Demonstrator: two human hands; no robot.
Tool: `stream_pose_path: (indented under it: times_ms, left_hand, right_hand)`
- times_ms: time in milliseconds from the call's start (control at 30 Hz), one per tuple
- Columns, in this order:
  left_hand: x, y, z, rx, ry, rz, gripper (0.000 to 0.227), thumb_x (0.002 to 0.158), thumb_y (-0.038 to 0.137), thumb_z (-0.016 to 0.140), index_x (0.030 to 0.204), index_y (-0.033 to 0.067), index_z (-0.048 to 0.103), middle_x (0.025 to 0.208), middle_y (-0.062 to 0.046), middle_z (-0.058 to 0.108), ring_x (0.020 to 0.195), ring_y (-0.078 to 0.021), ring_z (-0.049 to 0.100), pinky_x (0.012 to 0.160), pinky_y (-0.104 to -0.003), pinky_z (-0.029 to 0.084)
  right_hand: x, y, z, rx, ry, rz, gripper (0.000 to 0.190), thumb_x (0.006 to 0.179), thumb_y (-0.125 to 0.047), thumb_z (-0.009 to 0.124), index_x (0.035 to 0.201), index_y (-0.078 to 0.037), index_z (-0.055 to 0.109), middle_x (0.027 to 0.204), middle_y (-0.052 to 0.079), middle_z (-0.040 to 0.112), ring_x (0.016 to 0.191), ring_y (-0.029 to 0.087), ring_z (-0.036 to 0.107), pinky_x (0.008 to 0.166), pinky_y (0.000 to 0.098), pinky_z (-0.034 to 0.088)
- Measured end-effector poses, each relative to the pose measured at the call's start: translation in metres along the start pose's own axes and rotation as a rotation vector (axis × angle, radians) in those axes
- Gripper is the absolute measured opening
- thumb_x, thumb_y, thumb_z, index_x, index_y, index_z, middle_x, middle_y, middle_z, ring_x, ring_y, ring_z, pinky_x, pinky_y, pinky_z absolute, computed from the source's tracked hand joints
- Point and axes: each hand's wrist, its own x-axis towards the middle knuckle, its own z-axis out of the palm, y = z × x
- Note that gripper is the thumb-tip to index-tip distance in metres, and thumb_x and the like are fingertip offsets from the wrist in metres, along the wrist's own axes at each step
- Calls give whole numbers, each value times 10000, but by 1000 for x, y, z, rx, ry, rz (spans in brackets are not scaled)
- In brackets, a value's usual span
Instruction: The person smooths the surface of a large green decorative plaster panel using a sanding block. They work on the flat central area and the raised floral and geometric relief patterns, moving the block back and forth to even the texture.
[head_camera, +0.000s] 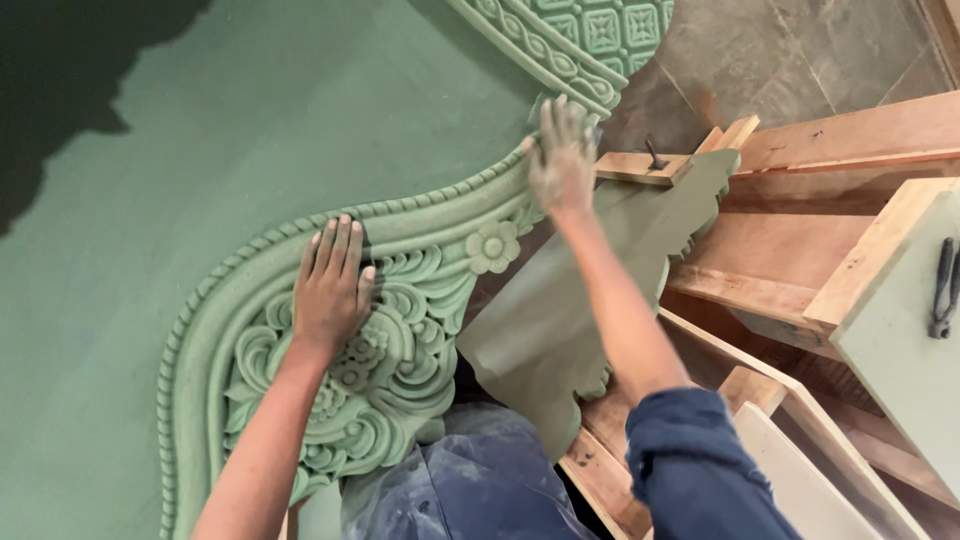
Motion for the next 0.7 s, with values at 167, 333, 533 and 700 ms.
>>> stream_pose_path:
  times_ms: [167, 333, 533, 700]
  left_hand:
    - [-1, -4, 11, 5, 13, -11, 616, 1031, 306, 490, 1565, 8, 418, 1631, -172, 403, 1522, -324, 348, 1259, -477, 242]
    - [-5, -4, 8, -66, 49, -16, 611, 1058, 312, 493, 1577, 0, 410, 1634, -177, 406, 1531, -332, 342, 1265, -478, 236]
    - [-43, -8, 3, -94, 306, -464, 618, 1078, 368, 530, 1580, 30, 403, 1664, -152, 369, 1565, -333, 296, 1303, -490, 193]
    - [-200, -14, -10, 107, 356, -834, 645, 1064, 416, 525, 1591, 70, 387, 1671, -167, 330, 1552, -382, 239, 1251, -590, 124]
  right_hand:
    - [39, 19, 15, -22, -27, 127, 648, 1048, -447, 529, 1611, -157, 392, 1708, 132, 230, 1578, 369, 190, 1272, 521, 153]
    - [-19, -32, 35, 1, -77, 83, 729, 1070, -455, 501, 1639, -54, 284, 1722, 140, 226, 1595, 375, 181, 1281, 521, 118]
    - [-83, -160, 67, 26, -195, -199, 758, 1089, -456, 485, 1644, 5, 252, 1714, 206, 215, 1595, 382, 174, 1280, 544, 93]
    - [-130, -268, 93, 74, -282, -442, 754, 1097, -448, 490, 1640, 18, 253, 1716, 214, 215, 1595, 395, 165, 1274, 567, 85]
